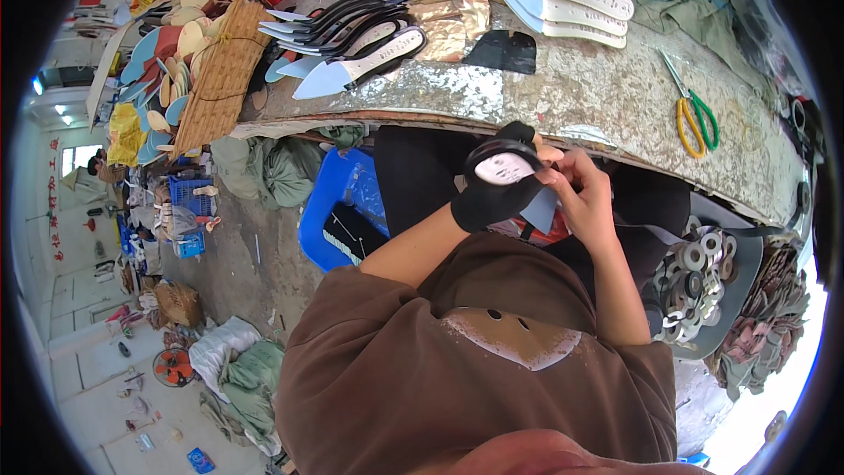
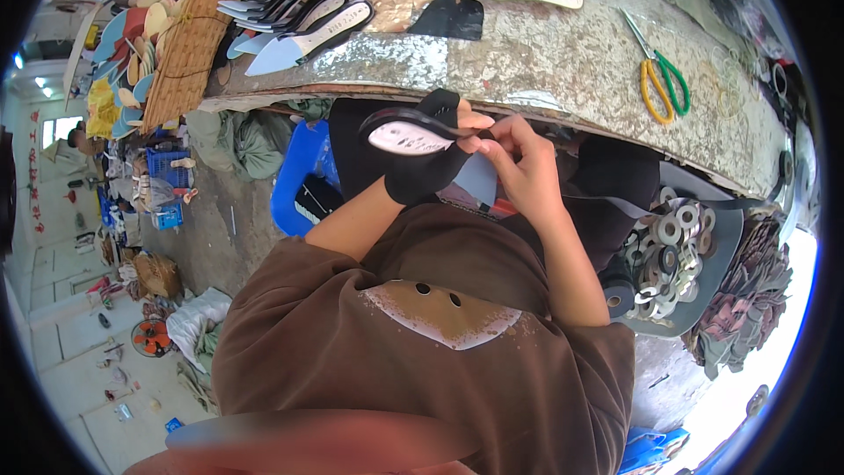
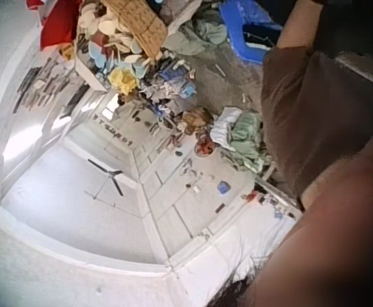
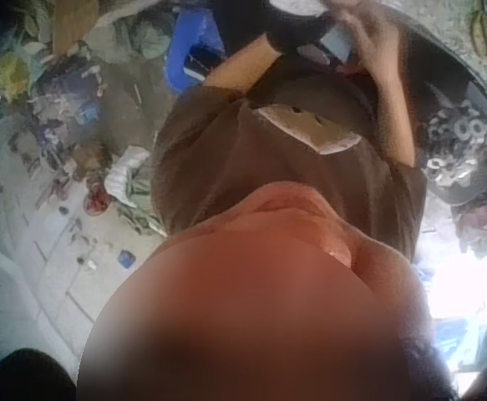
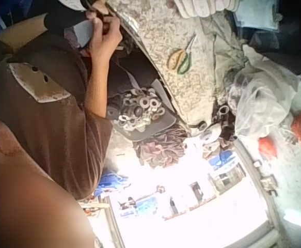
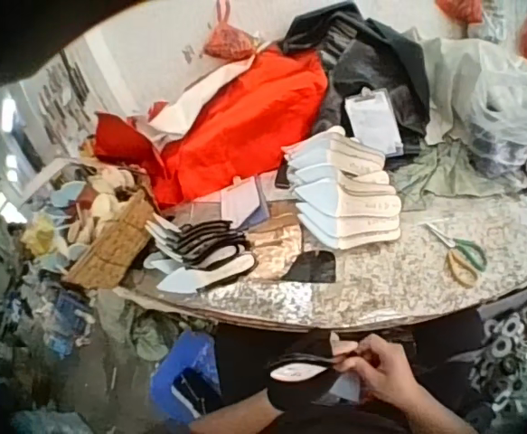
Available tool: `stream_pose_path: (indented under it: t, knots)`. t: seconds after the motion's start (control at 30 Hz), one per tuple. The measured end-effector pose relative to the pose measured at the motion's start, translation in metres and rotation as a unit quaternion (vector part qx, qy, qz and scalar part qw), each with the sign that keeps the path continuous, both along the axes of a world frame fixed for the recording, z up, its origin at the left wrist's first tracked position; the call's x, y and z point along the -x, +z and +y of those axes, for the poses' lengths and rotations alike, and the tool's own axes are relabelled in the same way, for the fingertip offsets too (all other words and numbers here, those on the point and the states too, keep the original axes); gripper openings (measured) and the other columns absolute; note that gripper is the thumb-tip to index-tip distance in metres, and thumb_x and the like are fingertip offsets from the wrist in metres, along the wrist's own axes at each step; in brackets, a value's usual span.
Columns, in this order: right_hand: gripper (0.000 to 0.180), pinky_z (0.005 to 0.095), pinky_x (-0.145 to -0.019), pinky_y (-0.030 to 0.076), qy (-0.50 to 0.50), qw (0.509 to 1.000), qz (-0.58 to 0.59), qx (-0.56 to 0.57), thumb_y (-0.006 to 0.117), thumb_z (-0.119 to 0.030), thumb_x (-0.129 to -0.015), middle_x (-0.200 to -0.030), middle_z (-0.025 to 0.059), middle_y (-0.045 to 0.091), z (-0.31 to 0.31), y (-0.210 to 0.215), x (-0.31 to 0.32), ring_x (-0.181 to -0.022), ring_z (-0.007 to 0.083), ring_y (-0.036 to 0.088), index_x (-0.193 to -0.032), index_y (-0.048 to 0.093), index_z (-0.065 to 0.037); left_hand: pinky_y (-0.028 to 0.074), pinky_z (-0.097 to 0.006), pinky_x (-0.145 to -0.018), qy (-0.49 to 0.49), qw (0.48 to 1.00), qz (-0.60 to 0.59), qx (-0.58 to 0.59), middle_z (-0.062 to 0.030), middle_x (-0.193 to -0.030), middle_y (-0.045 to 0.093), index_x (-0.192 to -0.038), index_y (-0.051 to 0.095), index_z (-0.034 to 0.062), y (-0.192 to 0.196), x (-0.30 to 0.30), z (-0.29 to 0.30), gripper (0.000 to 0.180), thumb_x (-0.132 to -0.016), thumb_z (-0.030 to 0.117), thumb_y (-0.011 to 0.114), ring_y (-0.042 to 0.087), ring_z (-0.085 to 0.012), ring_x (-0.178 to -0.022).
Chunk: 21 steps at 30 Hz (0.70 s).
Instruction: The recorder is applying heels to shoe soles and trimming excess material using scissors.
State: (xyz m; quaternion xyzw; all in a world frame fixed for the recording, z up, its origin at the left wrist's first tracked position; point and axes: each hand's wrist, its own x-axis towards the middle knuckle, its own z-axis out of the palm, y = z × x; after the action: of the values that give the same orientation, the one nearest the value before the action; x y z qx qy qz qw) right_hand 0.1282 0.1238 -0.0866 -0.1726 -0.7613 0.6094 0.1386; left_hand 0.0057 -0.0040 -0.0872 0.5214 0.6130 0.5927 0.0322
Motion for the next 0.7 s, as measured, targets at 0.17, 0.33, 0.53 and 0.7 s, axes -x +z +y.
stream_pose_path:
  t: [0.17, 0.33, 0.53, 0.7]
  knots:
    - [0.015, 0.0256, -0.054, 0.036, 0.024, 0.995, 0.072, -0.064, 0.068, -0.009, -0.090, -0.064, 0.0045, 0.051, 0.005, 0.002, 0.008, -0.058, 0.0101, 0.042, -0.084, 0.056, -0.001, 0.048, -0.036, -0.075, -0.046, 0.999, -0.019, -0.005, -0.0100, -0.094, 0.056, -0.111, 0.063, 0.0047, 0.011, 0.003, -0.005, 0.035, -0.086, 0.026, 0.074, 0.058, -0.0250, -0.087]
    - [0.014, 0.0208, -0.058, 0.035, 0.021, 0.997, 0.012, 0.069, 0.064, -0.010, -0.095, -0.072, -0.0053, 0.052, -0.014, 0.004, 0.020, -0.067, 0.0031, 0.044, -0.086, 0.057, -0.003, 0.039, -0.034, -0.091, -0.238, 0.902, -0.357, 0.056, -0.0093, -0.114, 0.051, -0.107, 0.062, 0.0044, 0.018, 0.032, -0.019, 0.057, -0.092, 0.059, 0.057, 0.050, -0.0203, -0.101]
    - [0.041, 0.0336, -0.079, 0.050, 0.232, 0.969, -0.078, 0.021, 0.056, -0.038, -0.097, -0.092, 0.0115, 0.062, -0.011, 0.040, 0.058, -0.085, 0.0206, 0.062, -0.106, 0.052, 0.002, 0.045, -0.026, -0.076, -0.303, 0.814, -0.495, 0.036, -0.0038, -0.101, 0.057, -0.104, 0.058, 0.0043, -0.025, 0.052, -0.072, 0.033, -0.086, 0.026, 0.075, 0.054, -0.0113, -0.089]
    - [0.026, 0.0402, -0.084, 0.049, 0.335, 0.898, -0.091, -0.270, 0.062, -0.030, -0.093, -0.100, 0.0138, 0.057, -0.002, 0.065, 0.143, -0.097, 0.0294, 0.060, -0.103, 0.063, -0.006, 0.048, -0.027, -0.078, -0.262, 0.821, -0.502, 0.077, -0.0026, -0.103, 0.056, -0.122, 0.050, 0.0052, 0.000, 0.078, -0.110, 0.041, -0.089, 0.020, 0.070, 0.054, -0.0116, -0.089]
